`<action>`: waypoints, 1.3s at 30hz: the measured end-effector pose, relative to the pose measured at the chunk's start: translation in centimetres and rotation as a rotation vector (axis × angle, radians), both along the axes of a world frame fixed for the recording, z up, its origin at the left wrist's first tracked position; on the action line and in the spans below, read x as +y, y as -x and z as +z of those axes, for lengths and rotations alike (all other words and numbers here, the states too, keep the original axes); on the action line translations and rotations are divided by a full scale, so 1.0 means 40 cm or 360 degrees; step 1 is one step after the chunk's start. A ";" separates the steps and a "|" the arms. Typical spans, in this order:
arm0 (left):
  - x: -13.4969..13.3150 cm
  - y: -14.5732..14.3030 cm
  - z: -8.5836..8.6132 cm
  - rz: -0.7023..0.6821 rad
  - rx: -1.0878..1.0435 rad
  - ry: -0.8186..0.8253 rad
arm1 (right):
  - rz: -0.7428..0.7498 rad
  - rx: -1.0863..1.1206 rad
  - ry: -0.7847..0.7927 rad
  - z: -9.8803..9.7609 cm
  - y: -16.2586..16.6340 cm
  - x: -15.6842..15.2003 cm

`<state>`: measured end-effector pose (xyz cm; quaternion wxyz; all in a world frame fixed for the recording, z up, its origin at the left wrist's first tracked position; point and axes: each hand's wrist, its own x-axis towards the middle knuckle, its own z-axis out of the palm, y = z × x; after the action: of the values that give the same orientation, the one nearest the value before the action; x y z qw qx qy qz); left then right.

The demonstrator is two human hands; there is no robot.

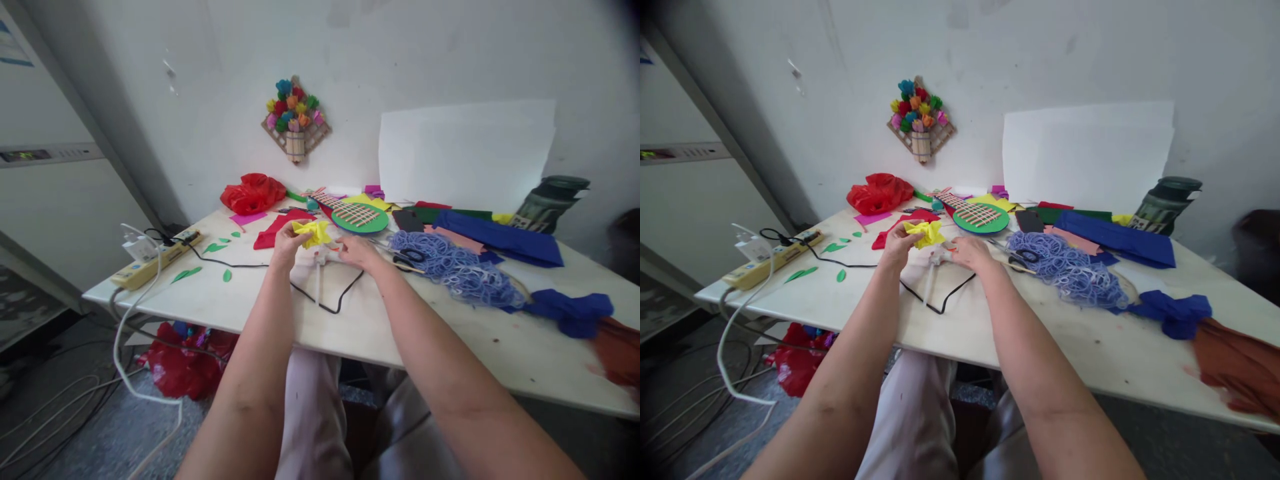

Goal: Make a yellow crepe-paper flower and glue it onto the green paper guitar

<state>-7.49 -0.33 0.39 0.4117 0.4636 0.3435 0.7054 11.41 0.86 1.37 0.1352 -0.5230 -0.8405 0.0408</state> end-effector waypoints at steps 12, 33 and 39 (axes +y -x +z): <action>0.004 0.005 -0.004 0.0190 -0.0250 0.0078 | -0.0099 -0.0201 -0.0126 -0.021 0.045 -0.037; 0.015 -0.013 -0.019 0.0272 -0.0053 0.0190 | 0.0289 0.1722 0.0499 0.010 -0.034 0.001; 0.015 -0.015 -0.019 0.0288 0.0005 0.0102 | 0.0175 0.1521 0.0419 0.012 -0.030 -0.002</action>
<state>-6.87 0.26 -0.37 0.3603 0.4183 0.4071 0.7276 12.62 0.77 1.84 0.4358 -0.4134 -0.6986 0.3888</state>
